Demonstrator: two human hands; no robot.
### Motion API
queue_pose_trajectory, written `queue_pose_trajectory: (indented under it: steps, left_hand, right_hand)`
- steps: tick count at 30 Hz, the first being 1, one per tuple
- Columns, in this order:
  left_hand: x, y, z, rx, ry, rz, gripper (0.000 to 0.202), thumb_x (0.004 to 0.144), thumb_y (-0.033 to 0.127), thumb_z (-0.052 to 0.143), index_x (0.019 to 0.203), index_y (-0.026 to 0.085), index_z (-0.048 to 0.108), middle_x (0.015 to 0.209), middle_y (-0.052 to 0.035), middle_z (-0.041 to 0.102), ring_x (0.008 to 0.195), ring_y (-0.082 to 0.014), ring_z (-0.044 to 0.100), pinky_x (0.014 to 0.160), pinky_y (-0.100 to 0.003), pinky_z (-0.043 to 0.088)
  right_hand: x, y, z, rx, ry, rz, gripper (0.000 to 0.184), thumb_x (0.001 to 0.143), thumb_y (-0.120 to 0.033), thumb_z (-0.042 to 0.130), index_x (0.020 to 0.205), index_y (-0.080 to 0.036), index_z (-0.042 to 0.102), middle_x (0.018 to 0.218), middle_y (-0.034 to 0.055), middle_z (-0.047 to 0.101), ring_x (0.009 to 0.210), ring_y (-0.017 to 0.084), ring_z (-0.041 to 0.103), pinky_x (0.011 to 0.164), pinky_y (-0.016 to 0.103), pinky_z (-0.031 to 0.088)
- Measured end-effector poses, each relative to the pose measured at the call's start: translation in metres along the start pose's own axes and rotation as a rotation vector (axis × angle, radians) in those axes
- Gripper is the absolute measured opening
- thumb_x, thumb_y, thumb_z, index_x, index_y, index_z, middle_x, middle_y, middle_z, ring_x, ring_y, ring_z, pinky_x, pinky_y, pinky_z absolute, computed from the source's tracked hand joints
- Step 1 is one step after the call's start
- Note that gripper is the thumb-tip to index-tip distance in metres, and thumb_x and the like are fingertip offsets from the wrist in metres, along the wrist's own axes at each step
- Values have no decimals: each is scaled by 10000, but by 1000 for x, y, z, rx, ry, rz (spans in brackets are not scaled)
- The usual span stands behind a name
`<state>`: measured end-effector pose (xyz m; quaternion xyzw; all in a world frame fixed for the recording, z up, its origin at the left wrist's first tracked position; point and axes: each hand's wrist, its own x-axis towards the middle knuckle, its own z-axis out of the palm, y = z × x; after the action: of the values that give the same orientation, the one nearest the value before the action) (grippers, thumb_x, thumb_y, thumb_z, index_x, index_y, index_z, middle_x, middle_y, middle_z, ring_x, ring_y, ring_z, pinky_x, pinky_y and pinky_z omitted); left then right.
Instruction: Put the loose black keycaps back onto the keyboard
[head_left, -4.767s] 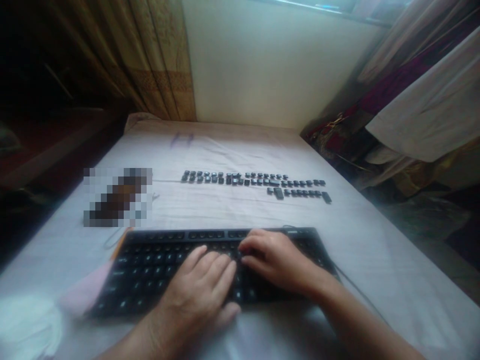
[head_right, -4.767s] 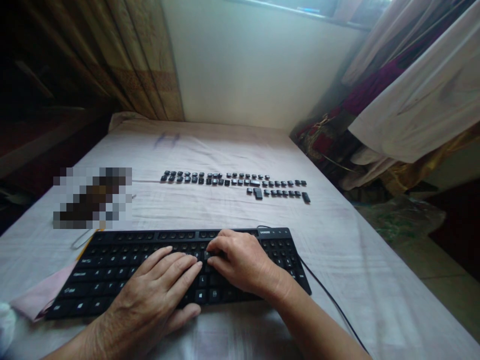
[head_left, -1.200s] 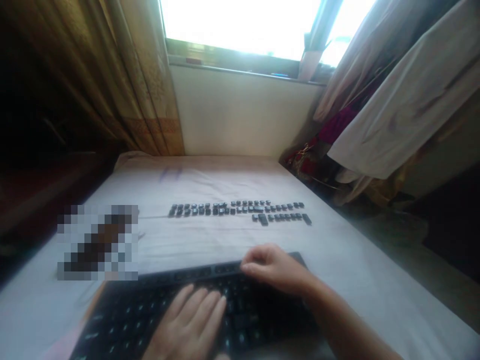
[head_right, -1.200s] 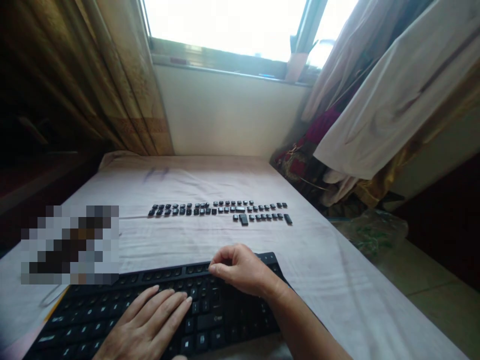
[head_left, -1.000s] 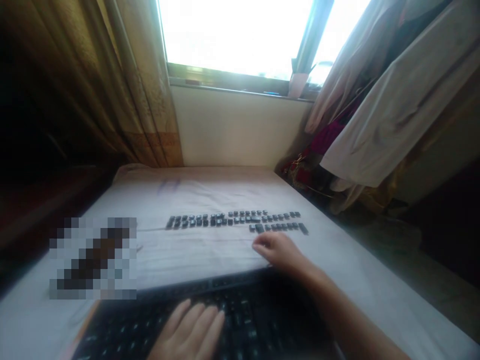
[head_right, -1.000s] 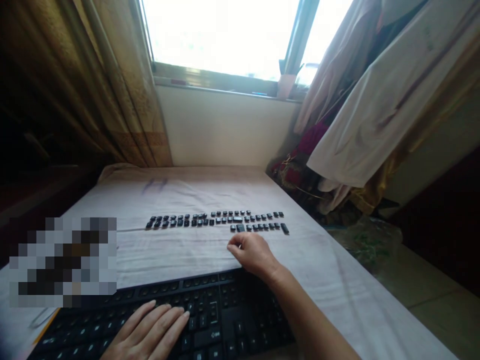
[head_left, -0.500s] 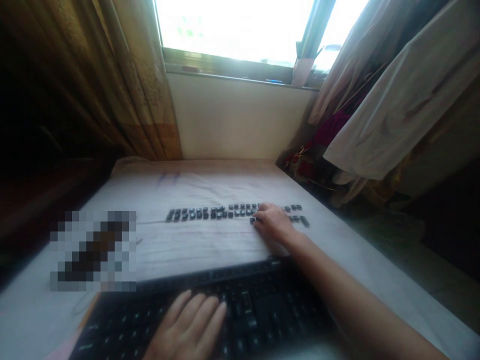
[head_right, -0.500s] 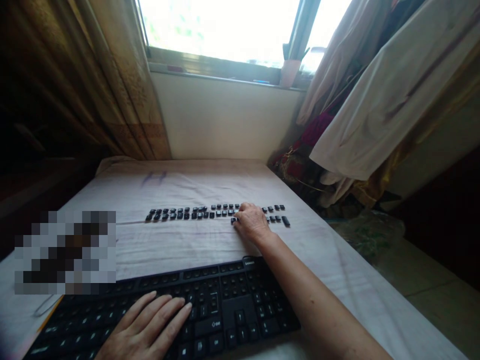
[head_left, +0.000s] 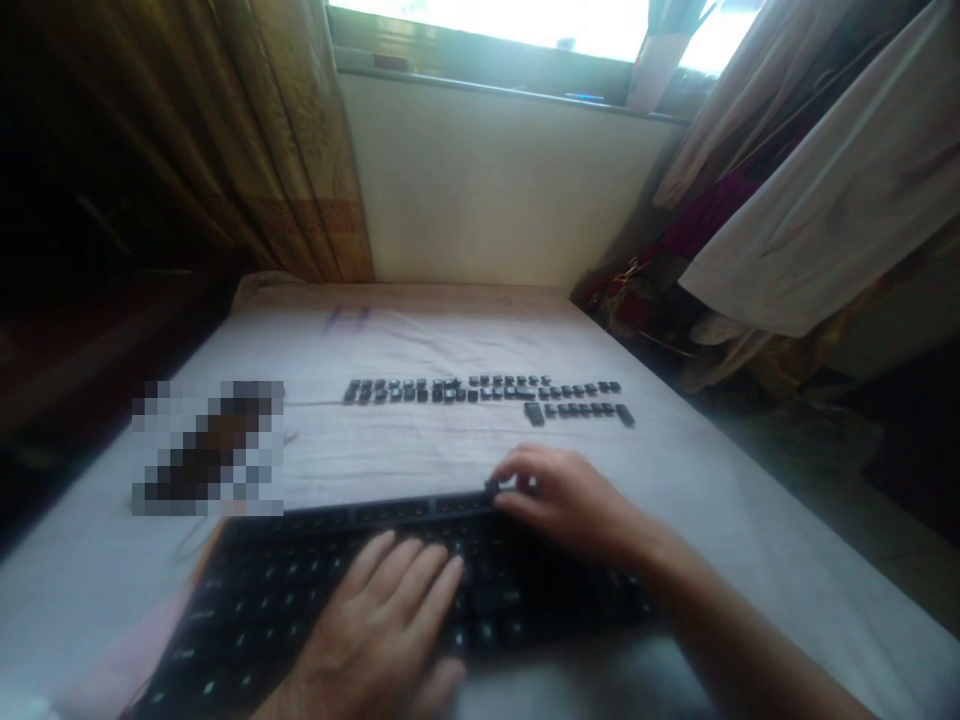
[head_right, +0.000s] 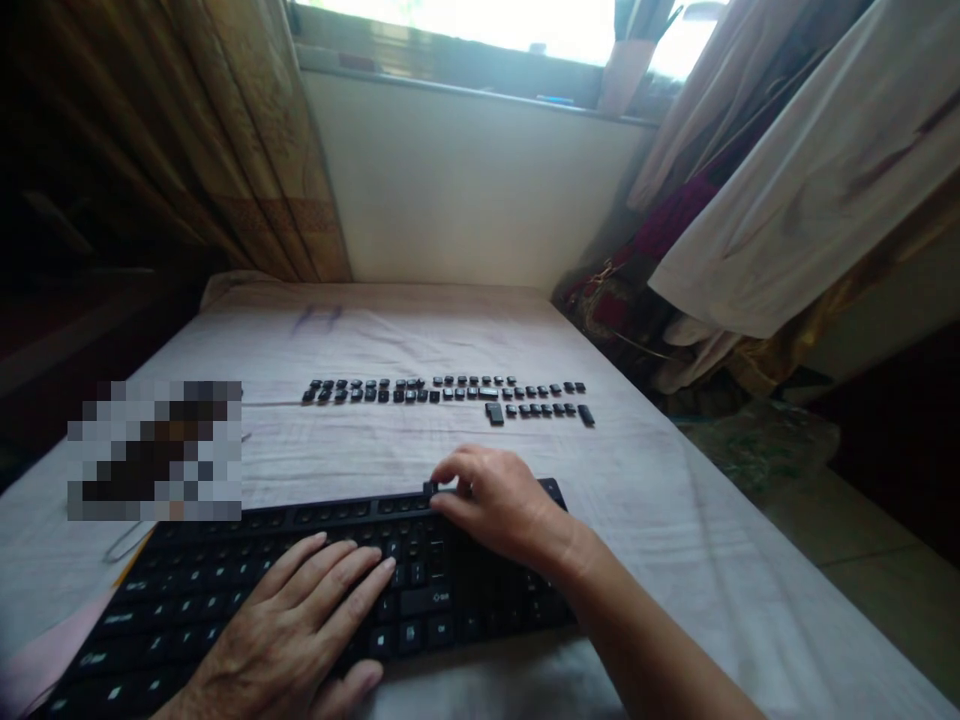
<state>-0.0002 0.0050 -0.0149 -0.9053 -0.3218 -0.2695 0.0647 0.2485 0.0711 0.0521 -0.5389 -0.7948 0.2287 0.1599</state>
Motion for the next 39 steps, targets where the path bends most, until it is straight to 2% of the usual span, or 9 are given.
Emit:
queue_pose_trajectory:
  steps: [4, 9, 18, 26, 31, 39]
  left_hand:
    - [-1, 3, 0, -11, 23, -4, 427, 911, 489, 549, 1189, 184, 660, 1177, -40, 697, 1110, -221, 588, 1100, -375, 304]
    - [2, 8, -1, -22, 16, 6, 393, 927, 428, 544, 1197, 166, 654, 1163, -42, 698, 1104, -211, 588, 1112, -372, 295]
    - [9, 7, 2, 6, -74, 24, 587, 900, 575, 558, 1308, 153, 574, 1251, -57, 656, 1181, -232, 544, 1131, -398, 282]
    - [10, 7, 1, 3, -95, 25, 581, 903, 572, 553, 1303, 150, 573, 1236, -65, 658, 1165, -240, 548, 1119, -416, 292]
    - [12, 9, 1, -26, -90, -3, 573, 889, 566, 579, 1294, 160, 579, 1237, -46, 659, 1163, -225, 550, 1146, -388, 247]
    - [11, 9, 2, -40, -98, -12, 558, 887, 544, 588, 1292, 160, 579, 1221, -62, 663, 1162, -232, 553, 1136, -413, 284]
  right_hand:
    - [-20, -20, 15, 19, -120, -5, 134, 789, -191, 713, 921, -193, 739, 889, 35, 726, 799, 169, 656, 748, 265, 471]
    - [-18, -23, 21, -31, -163, 9, 144, 782, -195, 717, 923, -196, 746, 902, 46, 738, 821, 184, 665, 756, 273, 468]
    - [-17, -24, 24, -47, -178, -9, 123, 808, -221, 686, 911, -219, 754, 882, 37, 746, 796, 176, 673, 721, 256, 464]
    - [-16, -21, 23, -17, -188, 1, 165, 785, -205, 714, 935, -228, 778, 886, 36, 761, 801, 182, 687, 759, 266, 477]
    - [-14, -17, 24, 49, -197, -16, 185, 836, -186, 647, 945, -225, 791, 902, 46, 775, 803, 180, 706, 754, 256, 490]
    - [-13, -17, 30, 62, -128, 93, 141, 825, -215, 649, 831, -240, 787, 798, 20, 772, 730, 175, 697, 701, 259, 477]
